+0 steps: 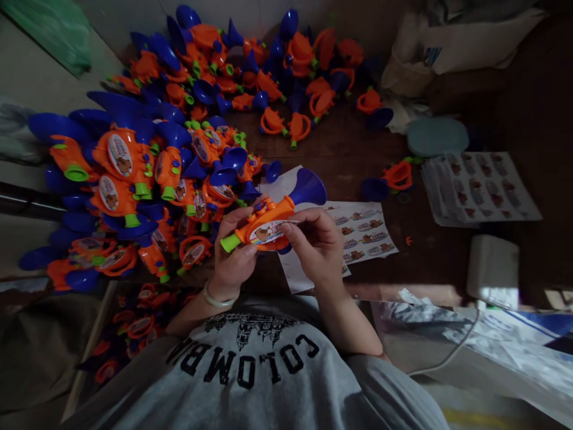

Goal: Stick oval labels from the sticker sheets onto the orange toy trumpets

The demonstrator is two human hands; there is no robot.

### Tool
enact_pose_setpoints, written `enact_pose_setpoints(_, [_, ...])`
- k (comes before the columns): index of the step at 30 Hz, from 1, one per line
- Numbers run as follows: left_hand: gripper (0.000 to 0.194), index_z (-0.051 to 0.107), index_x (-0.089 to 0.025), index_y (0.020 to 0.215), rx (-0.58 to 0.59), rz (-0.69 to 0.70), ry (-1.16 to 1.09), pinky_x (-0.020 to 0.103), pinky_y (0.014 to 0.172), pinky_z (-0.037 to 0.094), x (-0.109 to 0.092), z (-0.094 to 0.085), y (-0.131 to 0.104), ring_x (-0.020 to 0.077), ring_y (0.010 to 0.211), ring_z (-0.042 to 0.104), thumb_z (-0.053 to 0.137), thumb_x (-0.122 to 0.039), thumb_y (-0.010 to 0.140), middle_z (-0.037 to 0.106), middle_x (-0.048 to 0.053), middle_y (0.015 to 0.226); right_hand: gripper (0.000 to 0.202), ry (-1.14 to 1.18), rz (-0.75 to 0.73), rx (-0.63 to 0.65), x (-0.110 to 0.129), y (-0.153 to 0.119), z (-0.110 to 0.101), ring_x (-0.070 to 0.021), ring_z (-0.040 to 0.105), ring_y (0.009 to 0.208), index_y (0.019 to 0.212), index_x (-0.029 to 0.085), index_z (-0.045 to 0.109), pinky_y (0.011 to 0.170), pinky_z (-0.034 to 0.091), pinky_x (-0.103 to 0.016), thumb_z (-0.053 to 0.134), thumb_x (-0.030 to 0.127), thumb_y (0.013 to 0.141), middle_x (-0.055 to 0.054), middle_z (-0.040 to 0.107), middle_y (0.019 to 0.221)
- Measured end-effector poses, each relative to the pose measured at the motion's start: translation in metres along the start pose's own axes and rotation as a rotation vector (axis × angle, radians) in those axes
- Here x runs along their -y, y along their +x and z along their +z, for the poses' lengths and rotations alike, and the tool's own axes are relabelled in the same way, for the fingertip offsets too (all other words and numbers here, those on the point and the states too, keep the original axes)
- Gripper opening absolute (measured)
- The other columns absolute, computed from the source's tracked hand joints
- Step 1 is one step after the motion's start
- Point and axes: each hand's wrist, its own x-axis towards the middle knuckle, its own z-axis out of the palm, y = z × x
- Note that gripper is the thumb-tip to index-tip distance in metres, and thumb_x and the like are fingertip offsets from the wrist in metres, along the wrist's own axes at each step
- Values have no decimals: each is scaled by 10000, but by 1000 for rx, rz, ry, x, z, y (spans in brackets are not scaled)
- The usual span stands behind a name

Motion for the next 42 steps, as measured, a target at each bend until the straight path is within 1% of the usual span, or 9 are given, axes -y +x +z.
enact_pose_setpoints(9, [491, 616, -330, 1402, 48, 13, 32, 549, 1272, 455, -3, 2, 0, 330, 1577, 444, 757, -317, 932, 568, 74, 1605, 178, -46, -32, 9, 3, 0, -3, -95, 675, 643, 897, 255, 720, 564, 583, -204, 867, 337, 839, 41, 731, 792])
enact_pose_setpoints(15, [391, 645, -335, 1342, -8, 39, 126, 560, 1266, 464, -1, 4, 1, 318, 1542, 497, 727, -294, 962, 639, 62, 1527, 150, -94, -55, 16, 7, -1, -1, -93, 676, 619, 910, 252, 722, 535, 570, -205, 848, 313, 858, 45, 729, 785])
enact_pose_setpoints(24, [350, 651, -327, 1301, -53, 119, 234, 527, 1226, 510, -2, 6, -4, 307, 1500, 551, 723, -267, 964, 656, 58, 1511, 71, -411, -268, -25, 8, -5, -1, -126, 617, 638, 984, 269, 743, 549, 499, -280, 774, 284, 921, 13, 740, 834])
enact_pose_setpoints(28, [361, 654, -348, 1302, -53, 154, 272, 519, 1236, 499, -1, 6, -5, 301, 1504, 547, 732, -276, 957, 653, 43, 1518, 51, -588, -393, -31, 12, -5, 2, -164, 650, 696, 964, 276, 732, 669, 562, -347, 763, 278, 924, 1, 731, 821])
enact_pose_setpoints(33, [370, 641, -339, 1321, -64, 190, 303, 513, 1201, 536, 0, 6, -8, 302, 1500, 552, 701, -250, 967, 670, 59, 1495, 438, -749, -454, -147, 8, 5, -3, -238, 679, 912, 1262, 313, 643, 807, 609, -447, 825, 337, 865, -65, 704, 1129])
enact_pose_setpoints(35, [382, 651, -334, 1320, -72, 233, 382, 492, 1161, 573, -7, -5, -9, 295, 1492, 561, 694, -217, 959, 671, 64, 1494, 583, -777, -429, -247, 2, 12, -16, -257, 664, 921, 1392, 313, 559, 800, 604, -473, 814, 388, 873, -104, 665, 1215])
enact_pose_setpoints(37, [406, 689, -329, 1292, -92, 337, 581, 487, 1145, 587, -19, -28, -10, 301, 1488, 565, 725, -174, 919, 657, 57, 1516, 506, -846, -395, -257, -3, 17, -35, -270, 663, 923, 1391, 303, 558, 839, 593, -496, 743, 404, 932, -109, 677, 1161])
enact_pose_setpoints(39, [456, 725, -348, 1281, -102, 476, 865, 541, 1174, 564, -35, -62, -9, 324, 1480, 570, 762, -147, 873, 623, 27, 1558, 367, -946, -323, -171, -9, 18, -58, -292, 675, 977, 1324, 279, 603, 896, 577, -510, 659, 410, 985, -109, 705, 1099])
enact_pose_setpoints(42, [548, 737, -423, 1289, 131, 587, 1267, 652, 1246, 465, -57, -116, -9, 358, 1541, 492, 753, -107, 842, 612, -40, 1569, 326, -1129, -178, 82, -22, 10, -93, -335, 678, 1066, 1245, 232, 655, 952, 551, -531, 596, 444, 1005, -135, 734, 1107])
